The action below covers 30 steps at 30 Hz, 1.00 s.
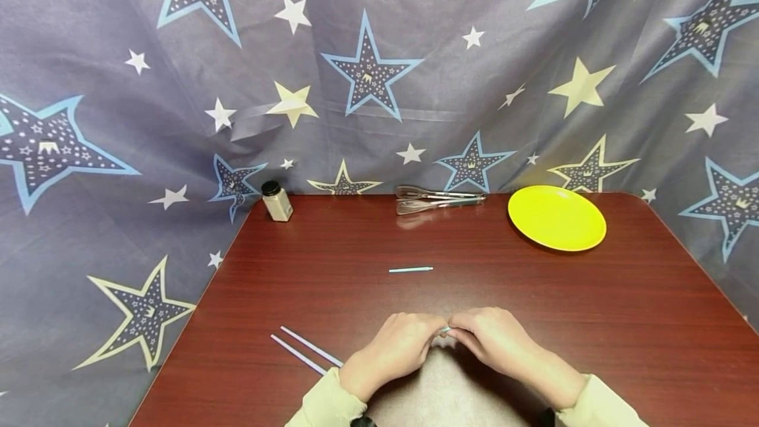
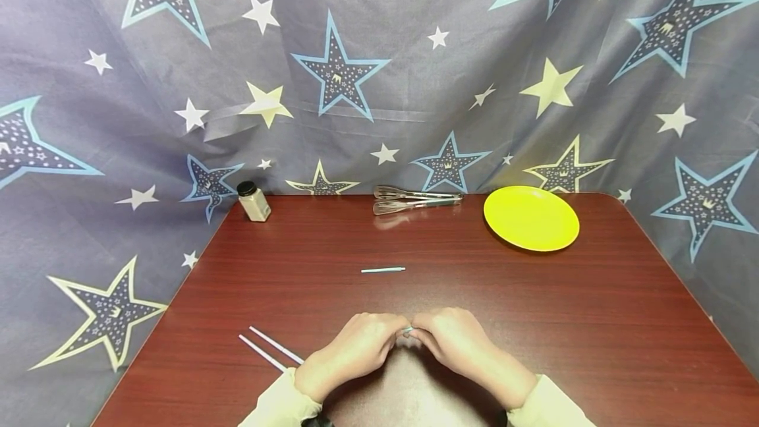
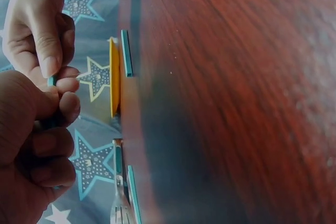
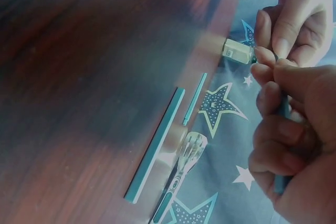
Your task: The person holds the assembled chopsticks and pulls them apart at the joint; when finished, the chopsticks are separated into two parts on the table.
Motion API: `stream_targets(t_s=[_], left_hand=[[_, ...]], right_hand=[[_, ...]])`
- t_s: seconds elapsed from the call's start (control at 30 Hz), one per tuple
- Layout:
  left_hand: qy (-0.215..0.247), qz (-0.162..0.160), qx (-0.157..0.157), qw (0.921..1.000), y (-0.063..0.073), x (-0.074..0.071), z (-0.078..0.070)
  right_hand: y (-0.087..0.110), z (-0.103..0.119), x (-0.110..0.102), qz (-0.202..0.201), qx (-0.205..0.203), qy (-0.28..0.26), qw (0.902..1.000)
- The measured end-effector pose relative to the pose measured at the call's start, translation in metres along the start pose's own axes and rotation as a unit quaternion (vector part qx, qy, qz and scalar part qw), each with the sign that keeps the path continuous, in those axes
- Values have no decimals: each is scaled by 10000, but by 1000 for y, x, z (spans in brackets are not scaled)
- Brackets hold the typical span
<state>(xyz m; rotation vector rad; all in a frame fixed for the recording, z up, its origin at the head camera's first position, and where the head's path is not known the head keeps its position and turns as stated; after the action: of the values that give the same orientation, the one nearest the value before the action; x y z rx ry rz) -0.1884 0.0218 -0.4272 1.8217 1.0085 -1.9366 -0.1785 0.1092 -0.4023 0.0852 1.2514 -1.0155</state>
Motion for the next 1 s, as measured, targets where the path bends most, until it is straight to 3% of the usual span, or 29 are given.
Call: stream_targets(t_s=[0.37,1.0], left_hand=[[336,-372,162,9986,0,-6,1],[584,-393,263,9972,-1,-6,3]], right_hand=[[2,5,-9,-396,-491,53,9980],[2,1,-11,-270,-683,-66,9973]])
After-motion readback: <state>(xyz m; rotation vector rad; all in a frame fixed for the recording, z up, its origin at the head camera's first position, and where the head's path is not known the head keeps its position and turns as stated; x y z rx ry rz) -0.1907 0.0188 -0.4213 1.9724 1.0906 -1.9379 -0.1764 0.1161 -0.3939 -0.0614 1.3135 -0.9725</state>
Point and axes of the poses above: each hand's wrist, its own y-axis away from the middle knuckle, its own x-axis out of the palm, z = x × y, the point moved 9 cm from there along -y, towards the middle knuckle, and after that the axes turned 8 degrees about -y, right-handed, at the moved point
